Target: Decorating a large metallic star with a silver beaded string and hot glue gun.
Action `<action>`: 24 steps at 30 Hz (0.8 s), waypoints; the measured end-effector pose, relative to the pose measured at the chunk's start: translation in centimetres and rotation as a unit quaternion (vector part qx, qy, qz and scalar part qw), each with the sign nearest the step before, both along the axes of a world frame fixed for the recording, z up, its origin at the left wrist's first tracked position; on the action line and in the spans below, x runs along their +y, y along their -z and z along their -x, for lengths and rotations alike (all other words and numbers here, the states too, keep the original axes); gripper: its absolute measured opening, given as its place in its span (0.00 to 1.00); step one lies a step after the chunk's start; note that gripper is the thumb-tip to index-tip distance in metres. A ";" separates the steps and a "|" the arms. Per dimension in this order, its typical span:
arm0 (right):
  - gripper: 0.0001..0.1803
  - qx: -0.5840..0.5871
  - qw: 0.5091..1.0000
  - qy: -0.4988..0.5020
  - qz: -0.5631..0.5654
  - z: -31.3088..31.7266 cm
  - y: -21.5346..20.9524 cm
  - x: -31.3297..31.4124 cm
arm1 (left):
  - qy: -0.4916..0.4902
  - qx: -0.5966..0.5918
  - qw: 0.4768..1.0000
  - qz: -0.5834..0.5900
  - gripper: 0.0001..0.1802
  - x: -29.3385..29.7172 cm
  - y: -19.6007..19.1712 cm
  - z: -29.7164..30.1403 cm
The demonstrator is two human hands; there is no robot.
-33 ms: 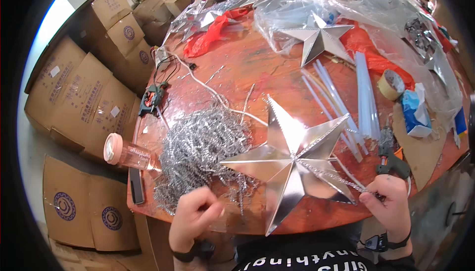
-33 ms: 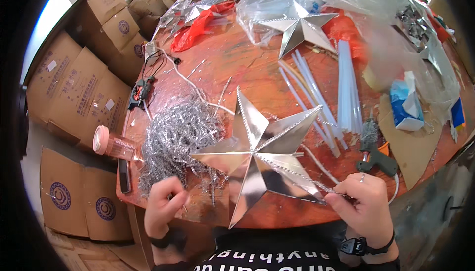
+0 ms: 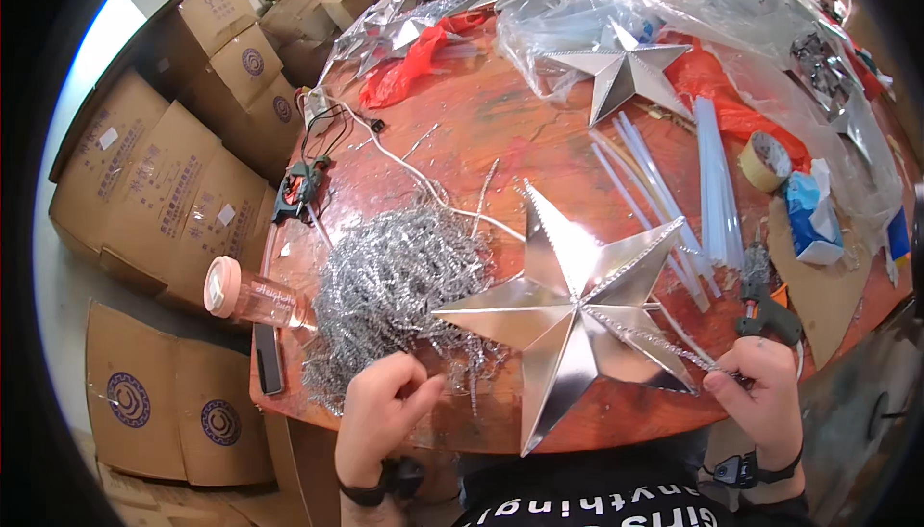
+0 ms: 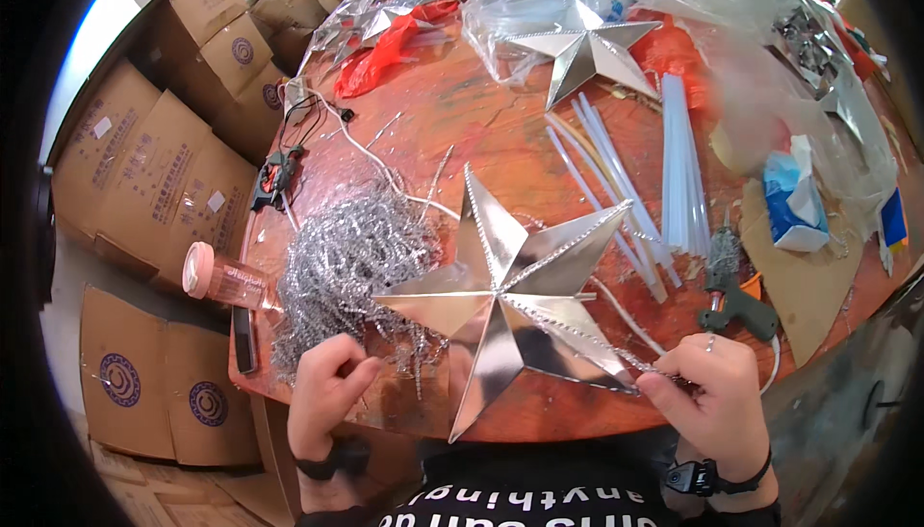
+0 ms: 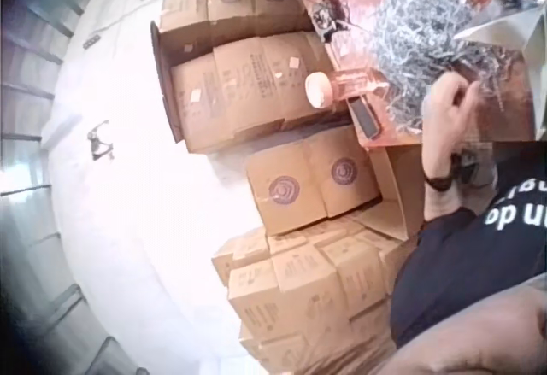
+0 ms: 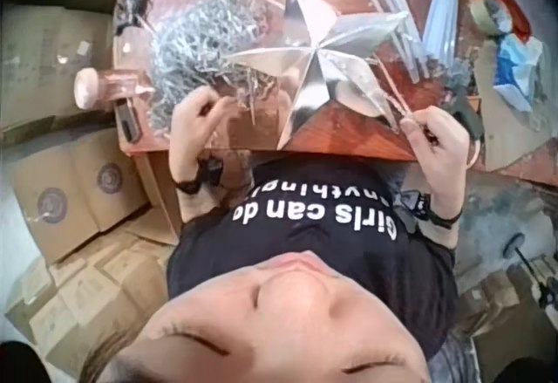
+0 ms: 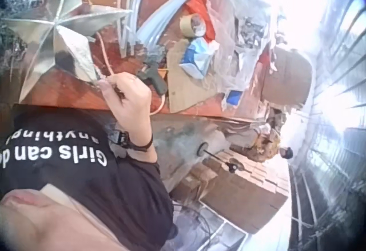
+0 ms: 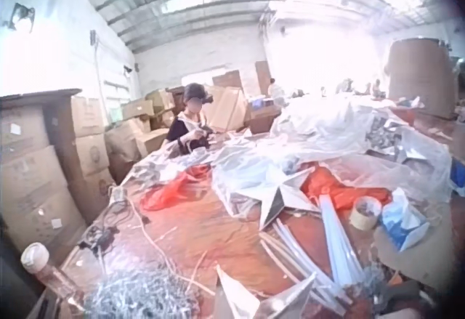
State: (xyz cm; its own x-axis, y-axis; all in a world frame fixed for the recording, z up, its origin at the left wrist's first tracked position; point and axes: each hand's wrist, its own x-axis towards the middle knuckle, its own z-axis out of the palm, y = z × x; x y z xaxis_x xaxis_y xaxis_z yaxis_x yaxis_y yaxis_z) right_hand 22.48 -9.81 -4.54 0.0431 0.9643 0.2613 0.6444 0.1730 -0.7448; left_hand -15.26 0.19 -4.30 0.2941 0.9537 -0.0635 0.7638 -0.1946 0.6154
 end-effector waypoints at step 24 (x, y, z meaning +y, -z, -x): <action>0.08 0.019 0.999 -0.036 0.014 -0.4 0.4 -1.7 | 0.326 0.080 0.876 -0.347 0.24 3.7 -1.7 -10.5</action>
State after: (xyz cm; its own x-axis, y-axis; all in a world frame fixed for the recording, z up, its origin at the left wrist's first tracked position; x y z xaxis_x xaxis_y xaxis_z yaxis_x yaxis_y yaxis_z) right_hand 22.92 -11.49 -4.97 -0.0171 0.9721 0.2338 0.6027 0.1965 -0.7734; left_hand -4.79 3.89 -2.65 0.8303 0.4120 0.3753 0.4170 -0.9061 0.0720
